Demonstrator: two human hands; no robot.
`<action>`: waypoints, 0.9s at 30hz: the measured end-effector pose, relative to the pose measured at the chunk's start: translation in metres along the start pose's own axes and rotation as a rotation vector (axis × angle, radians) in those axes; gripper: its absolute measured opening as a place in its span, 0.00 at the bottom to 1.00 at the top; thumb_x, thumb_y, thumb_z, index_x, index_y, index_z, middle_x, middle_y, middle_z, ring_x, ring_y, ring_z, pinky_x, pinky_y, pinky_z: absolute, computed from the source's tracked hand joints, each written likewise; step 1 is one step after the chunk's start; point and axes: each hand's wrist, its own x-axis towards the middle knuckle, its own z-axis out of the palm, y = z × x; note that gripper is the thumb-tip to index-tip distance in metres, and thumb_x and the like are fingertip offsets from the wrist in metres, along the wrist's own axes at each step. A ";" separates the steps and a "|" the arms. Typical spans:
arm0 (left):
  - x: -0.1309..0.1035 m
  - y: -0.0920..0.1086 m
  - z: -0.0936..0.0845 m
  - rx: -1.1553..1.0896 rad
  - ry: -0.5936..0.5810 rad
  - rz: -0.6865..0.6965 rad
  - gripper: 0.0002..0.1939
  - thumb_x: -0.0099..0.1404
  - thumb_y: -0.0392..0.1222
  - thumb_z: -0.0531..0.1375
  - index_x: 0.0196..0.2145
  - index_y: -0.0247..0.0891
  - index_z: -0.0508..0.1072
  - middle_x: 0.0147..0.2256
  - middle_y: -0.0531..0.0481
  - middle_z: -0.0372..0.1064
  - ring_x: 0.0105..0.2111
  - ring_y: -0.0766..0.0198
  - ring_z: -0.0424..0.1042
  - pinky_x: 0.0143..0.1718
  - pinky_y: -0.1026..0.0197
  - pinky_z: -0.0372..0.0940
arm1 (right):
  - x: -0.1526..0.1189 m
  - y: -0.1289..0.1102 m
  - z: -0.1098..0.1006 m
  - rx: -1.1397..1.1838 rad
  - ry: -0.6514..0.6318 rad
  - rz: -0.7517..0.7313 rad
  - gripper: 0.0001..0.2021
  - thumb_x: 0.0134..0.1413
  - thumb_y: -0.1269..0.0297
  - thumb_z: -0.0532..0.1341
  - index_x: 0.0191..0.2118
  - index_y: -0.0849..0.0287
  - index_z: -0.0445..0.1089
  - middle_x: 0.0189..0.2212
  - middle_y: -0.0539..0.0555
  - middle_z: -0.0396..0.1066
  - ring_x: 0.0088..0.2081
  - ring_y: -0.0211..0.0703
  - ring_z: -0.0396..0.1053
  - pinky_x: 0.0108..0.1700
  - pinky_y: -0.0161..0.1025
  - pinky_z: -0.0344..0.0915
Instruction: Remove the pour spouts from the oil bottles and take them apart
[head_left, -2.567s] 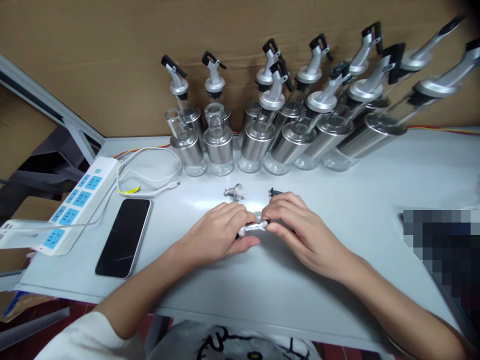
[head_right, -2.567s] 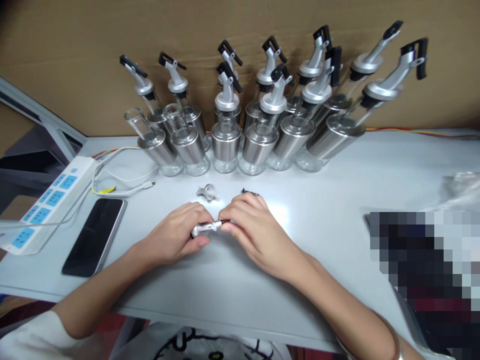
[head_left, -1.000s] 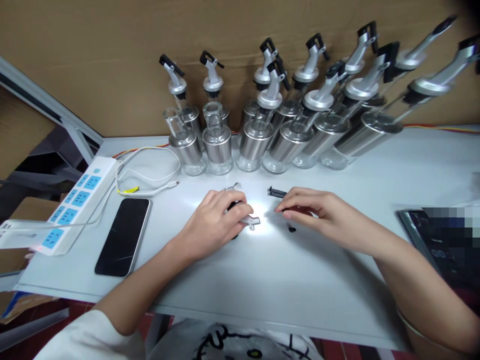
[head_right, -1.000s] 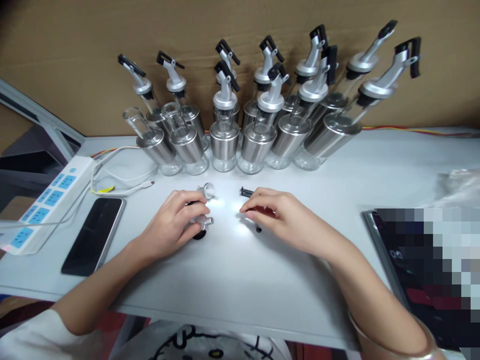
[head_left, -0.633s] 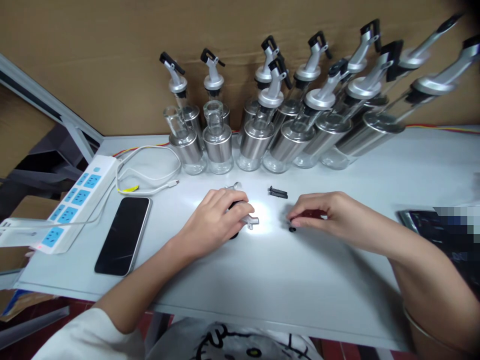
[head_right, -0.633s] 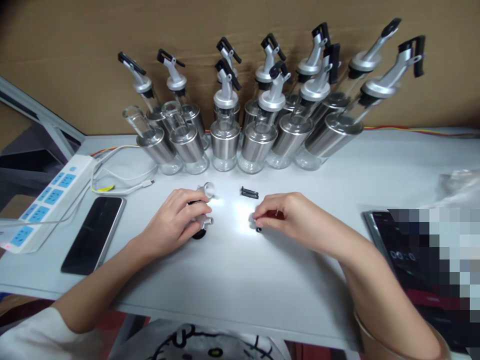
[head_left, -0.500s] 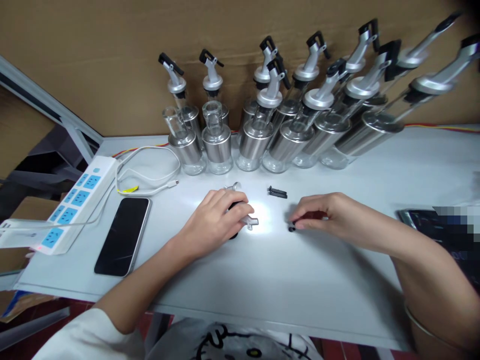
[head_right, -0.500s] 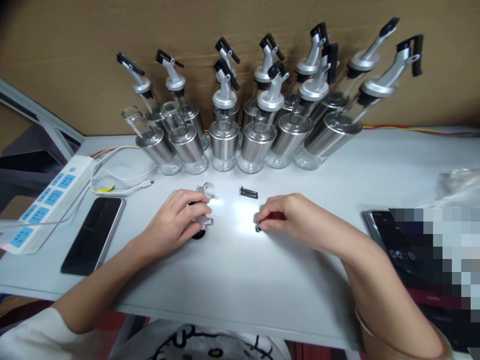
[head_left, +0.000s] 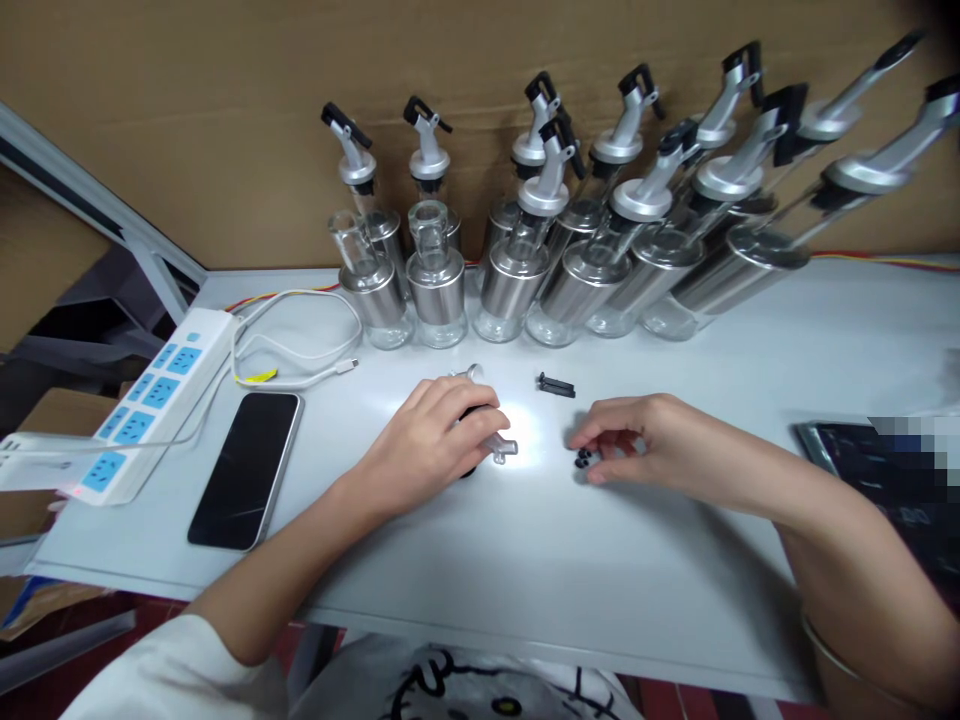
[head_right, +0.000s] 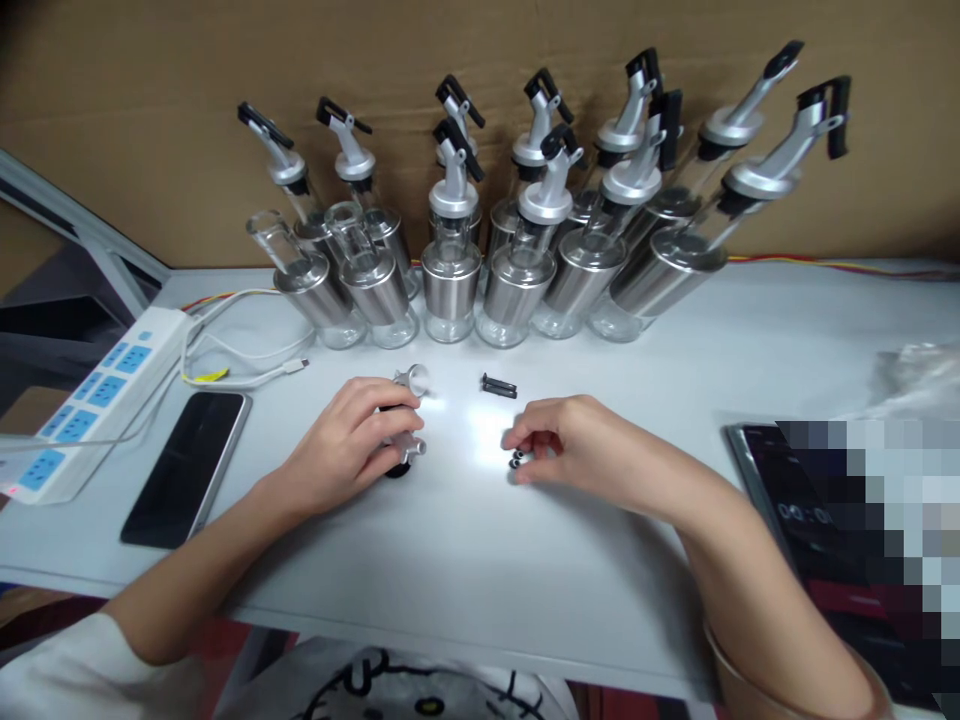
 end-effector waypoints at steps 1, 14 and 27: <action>0.000 0.000 0.000 0.001 0.003 0.001 0.05 0.69 0.32 0.51 0.42 0.37 0.63 0.40 0.45 0.70 0.41 0.60 0.68 0.41 0.59 0.66 | 0.000 0.000 0.001 0.003 0.013 -0.010 0.14 0.46 0.53 0.66 0.34 0.58 0.75 0.28 0.53 0.73 0.29 0.44 0.68 0.32 0.39 0.63; 0.000 0.000 -0.002 -0.002 0.005 -0.005 0.05 0.69 0.32 0.52 0.42 0.37 0.64 0.40 0.45 0.71 0.40 0.60 0.69 0.41 0.59 0.66 | 0.005 0.009 0.009 0.056 0.148 -0.081 0.09 0.45 0.57 0.67 0.33 0.55 0.77 0.28 0.53 0.75 0.28 0.46 0.72 0.32 0.42 0.69; -0.006 0.003 0.005 -0.240 0.046 -0.086 0.13 0.68 0.50 0.56 0.37 0.39 0.59 0.44 0.40 0.76 0.46 0.61 0.75 0.50 0.53 0.65 | -0.002 -0.021 0.011 0.104 0.319 -0.204 0.12 0.56 0.53 0.62 0.39 0.54 0.76 0.32 0.53 0.74 0.32 0.42 0.69 0.31 0.38 0.64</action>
